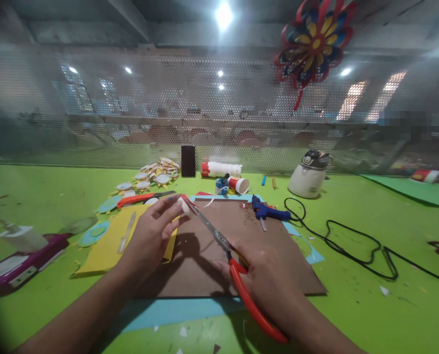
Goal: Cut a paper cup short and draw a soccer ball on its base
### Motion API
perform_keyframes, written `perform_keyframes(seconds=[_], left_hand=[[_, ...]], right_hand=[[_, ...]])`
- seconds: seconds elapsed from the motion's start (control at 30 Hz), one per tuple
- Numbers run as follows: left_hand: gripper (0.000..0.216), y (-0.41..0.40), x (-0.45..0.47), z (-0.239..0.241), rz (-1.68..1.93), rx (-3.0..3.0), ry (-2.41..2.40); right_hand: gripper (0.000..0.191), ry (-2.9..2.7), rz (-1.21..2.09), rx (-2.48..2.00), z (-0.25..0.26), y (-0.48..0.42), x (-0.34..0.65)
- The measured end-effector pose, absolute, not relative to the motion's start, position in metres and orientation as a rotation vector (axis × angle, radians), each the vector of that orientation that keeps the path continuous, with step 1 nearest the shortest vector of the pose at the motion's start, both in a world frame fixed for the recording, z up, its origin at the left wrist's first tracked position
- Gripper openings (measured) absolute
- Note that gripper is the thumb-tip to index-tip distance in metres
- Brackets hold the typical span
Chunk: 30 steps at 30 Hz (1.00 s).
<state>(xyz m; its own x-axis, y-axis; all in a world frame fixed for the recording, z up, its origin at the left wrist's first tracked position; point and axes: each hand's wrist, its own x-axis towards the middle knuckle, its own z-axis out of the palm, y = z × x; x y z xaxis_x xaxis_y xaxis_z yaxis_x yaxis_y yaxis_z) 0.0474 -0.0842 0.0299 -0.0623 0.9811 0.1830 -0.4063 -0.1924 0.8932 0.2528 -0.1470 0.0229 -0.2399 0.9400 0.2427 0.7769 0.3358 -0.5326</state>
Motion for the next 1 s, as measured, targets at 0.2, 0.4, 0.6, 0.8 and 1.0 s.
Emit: perform_keyframes(seconds=[0.2,0.4,0.6,0.8,1.0], left_hand=[[0.028,-0.0802,0.0442,0.0275,1.442,0.904,0.74],[0.028,-0.0781,0.0425,0.0265,1.437,0.897,0.77],[0.028,-0.0776,0.0431,0.0259,1.457,0.915,0.762],[0.031,-0.0782,0.0427,0.0249,1.459,0.91,0.789],[0.039,-0.0784,0.0458,0.0276,1.498,0.928,0.805]], right_hand=[[0.029,-2.111,0.352,-1.496,0.0206,-0.1473,0.2547],[0.033,-2.121,0.333,-1.465,0.0169,-0.1435,0.2573],[0.031,-2.134,0.293,-1.465,0.0158,-0.1434,0.2568],[0.028,-2.121,0.332,-1.502,0.0187,-0.1461,0.2574],[0.031,-2.108,0.353,-1.507,0.021,-0.1457,0.2556]])
